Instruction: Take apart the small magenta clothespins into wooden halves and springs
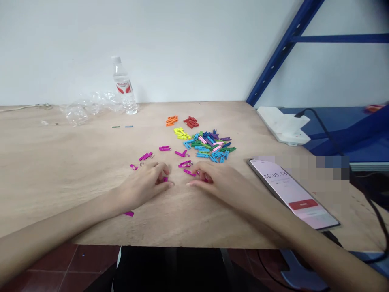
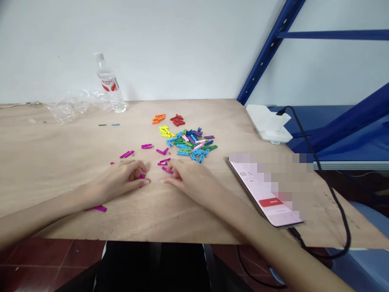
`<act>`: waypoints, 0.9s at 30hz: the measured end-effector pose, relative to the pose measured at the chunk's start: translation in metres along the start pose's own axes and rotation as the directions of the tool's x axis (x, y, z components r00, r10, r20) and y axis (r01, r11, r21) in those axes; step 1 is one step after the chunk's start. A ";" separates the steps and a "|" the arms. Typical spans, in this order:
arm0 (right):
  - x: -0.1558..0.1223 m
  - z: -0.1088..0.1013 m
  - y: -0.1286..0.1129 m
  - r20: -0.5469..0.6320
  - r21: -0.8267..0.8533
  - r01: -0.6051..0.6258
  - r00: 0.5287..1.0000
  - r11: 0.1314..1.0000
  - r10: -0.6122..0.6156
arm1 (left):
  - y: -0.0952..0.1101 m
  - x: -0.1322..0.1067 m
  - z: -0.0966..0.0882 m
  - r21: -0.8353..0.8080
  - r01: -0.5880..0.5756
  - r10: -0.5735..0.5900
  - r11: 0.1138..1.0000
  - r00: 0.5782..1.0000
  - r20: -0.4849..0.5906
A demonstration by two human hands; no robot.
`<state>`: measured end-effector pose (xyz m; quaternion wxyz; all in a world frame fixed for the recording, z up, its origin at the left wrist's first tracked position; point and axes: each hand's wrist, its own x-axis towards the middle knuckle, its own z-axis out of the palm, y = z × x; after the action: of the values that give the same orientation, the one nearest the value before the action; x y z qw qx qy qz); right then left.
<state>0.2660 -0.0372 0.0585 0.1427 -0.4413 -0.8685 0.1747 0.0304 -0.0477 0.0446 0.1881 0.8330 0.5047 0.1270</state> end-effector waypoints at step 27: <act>0.033 0.035 -0.026 -0.165 0.289 0.185 0.976 0.939 -0.141 | -0.007 -0.012 0.001 -0.770 -0.004 -0.145 0.638 0.981 -0.125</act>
<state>0.2141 -0.0306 0.0417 0.2840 -0.3520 -0.8527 0.2616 0.0199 -0.0560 0.0405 0.4829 0.6396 0.4500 0.3940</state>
